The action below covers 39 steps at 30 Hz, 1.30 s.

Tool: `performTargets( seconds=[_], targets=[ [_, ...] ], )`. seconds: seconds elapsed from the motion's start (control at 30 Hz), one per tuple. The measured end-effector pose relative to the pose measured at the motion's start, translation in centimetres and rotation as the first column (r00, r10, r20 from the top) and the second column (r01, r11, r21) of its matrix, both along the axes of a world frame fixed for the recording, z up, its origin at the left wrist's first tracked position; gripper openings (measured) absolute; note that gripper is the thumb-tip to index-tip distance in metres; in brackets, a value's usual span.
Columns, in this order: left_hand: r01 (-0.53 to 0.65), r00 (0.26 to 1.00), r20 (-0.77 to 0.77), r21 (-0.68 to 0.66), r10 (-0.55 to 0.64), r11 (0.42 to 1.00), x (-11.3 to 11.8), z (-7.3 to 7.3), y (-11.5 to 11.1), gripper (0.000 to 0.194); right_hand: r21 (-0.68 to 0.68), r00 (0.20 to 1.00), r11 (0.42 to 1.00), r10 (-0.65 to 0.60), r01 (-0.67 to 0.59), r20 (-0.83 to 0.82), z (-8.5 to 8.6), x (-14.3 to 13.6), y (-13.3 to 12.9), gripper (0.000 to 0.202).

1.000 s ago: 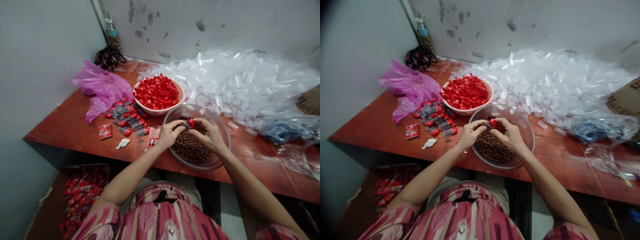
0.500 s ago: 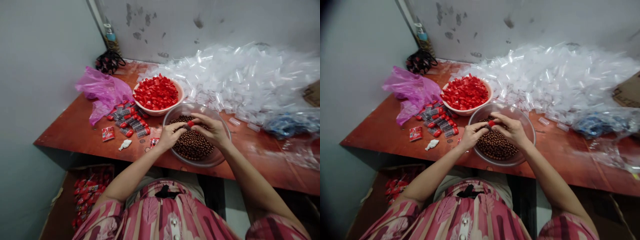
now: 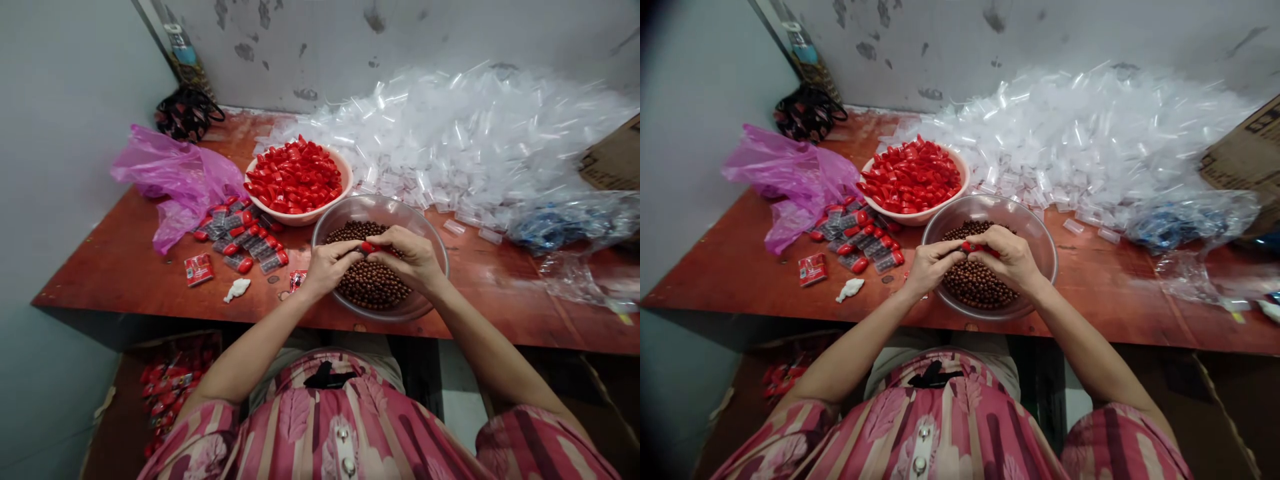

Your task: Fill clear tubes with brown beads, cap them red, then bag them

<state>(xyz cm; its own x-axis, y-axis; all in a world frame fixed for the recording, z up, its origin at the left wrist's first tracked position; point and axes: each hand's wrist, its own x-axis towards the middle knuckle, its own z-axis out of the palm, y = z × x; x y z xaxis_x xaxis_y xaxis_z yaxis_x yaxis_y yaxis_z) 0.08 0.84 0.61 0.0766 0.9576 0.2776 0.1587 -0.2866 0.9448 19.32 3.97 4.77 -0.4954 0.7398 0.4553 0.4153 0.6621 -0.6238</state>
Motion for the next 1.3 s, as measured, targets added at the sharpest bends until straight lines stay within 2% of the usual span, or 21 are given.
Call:
performTargets(
  seconds=[0.13, 0.23, 0.33, 0.53, 0.67, 0.8, 0.97, 1.13, 1.2, 1.3],
  targets=[
    [0.008, 0.998, 0.056, -0.034, -0.006, 0.999, -0.2, 0.0, 0.1, 0.024, -0.083, 0.997, 0.996, -0.032, 0.026, -0.069, -0.4, -0.1, 0.1, 0.021],
    [0.035, 0.999, 0.035, -0.045, -0.033, 0.998, -0.2, -0.1, 0.1, 0.024, -0.085, 0.994, 0.994, -0.08, 0.073, -0.078, -0.5, -0.1, 0.2, 0.023],
    [-0.011, 0.997, 0.071, -0.049, 0.014, 0.999, -0.1, -0.1, 0.1, 0.024, -0.107, 0.995, 0.992, -0.071, 0.063, -0.067, -0.7, -0.1, 0.2, 0.023],
    [-0.007, 0.99, 0.137, -0.066, 0.016, 0.998, 0.1, 0.5, 0.1, 0.023, -0.131, 0.978, 0.988, -0.105, 0.082, -0.181, -1.1, -0.4, -0.2, 0.023],
    [-0.017, 0.99, 0.136, -0.07, 0.026, 0.997, 0.0, 0.4, 0.1, 0.023, -0.146, 0.983, 0.986, -0.106, 0.084, -0.151, -1.2, -0.8, 0.1, 0.025],
    [-0.063, 0.985, 0.155, -0.074, 0.074, 0.995, 0.0, 0.3, 0.0, 0.022, -0.102, 0.994, 0.994, -0.06, 0.051, -0.09, -1.2, -0.7, 0.5, 0.022],
    [-0.075, 0.994, 0.076, -0.04, 0.078, 0.996, 0.1, 0.3, -0.2, 0.019, 0.054, 0.999, 0.998, 0.019, -0.021, 0.042, -1.2, -0.4, 0.4, 0.012],
    [-0.111, 0.99, -0.085, 0.065, 0.116, 0.992, 0.5, 0.0, -0.5, 0.02, 0.243, 0.976, 0.966, 0.038, -0.091, 0.215, -1.3, -0.6, 0.9, 0.012],
    [-0.099, 0.983, -0.147, 0.073, 0.109, 0.992, 0.5, 0.1, -0.4, 0.021, 0.229, 0.966, 0.966, 0.062, -0.121, 0.252, -1.1, -0.7, 1.3, 0.014],
    [-0.091, 0.983, -0.158, 0.034, 0.095, 0.995, 0.6, 0.3, -0.2, 0.022, 0.084, 0.98, 0.993, 0.07, -0.087, 0.186, -0.5, -0.6, 1.8, 0.016]
  ],
)
